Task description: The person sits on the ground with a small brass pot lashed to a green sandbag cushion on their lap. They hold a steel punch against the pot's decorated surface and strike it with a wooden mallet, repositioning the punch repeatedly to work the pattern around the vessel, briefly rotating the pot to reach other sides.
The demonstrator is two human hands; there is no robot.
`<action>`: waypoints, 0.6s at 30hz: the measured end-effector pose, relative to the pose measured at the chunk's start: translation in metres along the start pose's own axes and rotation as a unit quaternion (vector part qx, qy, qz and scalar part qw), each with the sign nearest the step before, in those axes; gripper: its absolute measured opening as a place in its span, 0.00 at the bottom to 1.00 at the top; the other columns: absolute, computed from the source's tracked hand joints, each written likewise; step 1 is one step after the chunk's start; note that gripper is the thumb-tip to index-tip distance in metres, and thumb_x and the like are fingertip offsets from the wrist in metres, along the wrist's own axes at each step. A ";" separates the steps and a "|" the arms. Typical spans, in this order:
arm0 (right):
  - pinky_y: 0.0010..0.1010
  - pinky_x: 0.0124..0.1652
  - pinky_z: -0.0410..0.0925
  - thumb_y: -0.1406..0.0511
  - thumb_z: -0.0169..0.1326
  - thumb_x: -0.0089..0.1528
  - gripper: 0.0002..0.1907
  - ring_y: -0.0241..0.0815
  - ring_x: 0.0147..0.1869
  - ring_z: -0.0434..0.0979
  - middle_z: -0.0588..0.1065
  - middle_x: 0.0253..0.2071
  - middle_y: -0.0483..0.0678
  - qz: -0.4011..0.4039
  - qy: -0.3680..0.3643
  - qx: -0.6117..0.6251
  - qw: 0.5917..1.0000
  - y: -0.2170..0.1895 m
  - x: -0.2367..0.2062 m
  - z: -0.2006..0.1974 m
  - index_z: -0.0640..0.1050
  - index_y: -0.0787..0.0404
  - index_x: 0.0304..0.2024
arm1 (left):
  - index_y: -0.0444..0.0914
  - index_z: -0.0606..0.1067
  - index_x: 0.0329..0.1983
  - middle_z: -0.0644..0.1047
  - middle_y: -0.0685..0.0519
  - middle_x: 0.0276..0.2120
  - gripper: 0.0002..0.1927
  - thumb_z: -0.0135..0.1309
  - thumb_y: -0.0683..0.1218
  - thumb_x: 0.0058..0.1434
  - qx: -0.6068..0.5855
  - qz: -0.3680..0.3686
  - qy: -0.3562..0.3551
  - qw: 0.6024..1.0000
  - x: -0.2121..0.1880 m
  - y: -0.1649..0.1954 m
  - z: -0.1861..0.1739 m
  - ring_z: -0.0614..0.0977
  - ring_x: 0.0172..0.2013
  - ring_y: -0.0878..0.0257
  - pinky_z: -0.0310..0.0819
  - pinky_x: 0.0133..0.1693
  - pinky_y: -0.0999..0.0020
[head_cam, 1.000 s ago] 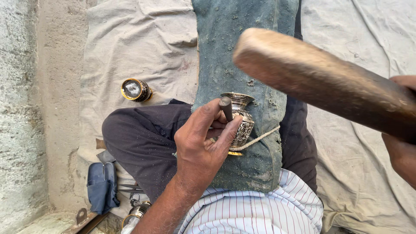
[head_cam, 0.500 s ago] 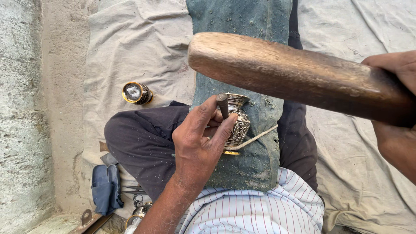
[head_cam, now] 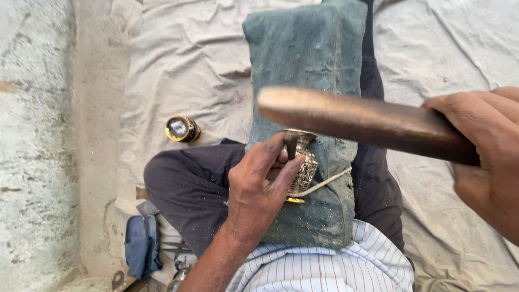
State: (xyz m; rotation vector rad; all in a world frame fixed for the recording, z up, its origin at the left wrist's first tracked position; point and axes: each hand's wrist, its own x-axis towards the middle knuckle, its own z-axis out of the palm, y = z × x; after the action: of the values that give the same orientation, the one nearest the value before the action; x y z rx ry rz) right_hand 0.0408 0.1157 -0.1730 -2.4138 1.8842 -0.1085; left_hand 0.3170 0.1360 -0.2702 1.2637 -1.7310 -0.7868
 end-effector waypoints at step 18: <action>0.34 0.45 0.77 0.72 0.68 0.48 0.31 0.39 0.42 0.84 0.80 0.35 0.45 0.162 -0.123 -0.029 0.979 -0.012 0.031 -0.059 0.77 0.47 0.54 | 0.36 0.76 0.58 0.79 0.52 0.33 0.24 0.66 0.44 0.59 -0.028 -0.031 -0.015 0.999 0.038 0.028 -0.034 0.85 0.31 0.67 0.87 0.32 0.74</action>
State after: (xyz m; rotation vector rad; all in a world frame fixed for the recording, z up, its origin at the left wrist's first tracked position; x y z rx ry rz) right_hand 0.0538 0.0877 -0.1125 -2.0044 2.1484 0.2563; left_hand 0.3300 0.1074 -0.2212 1.2793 -1.6876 -0.8883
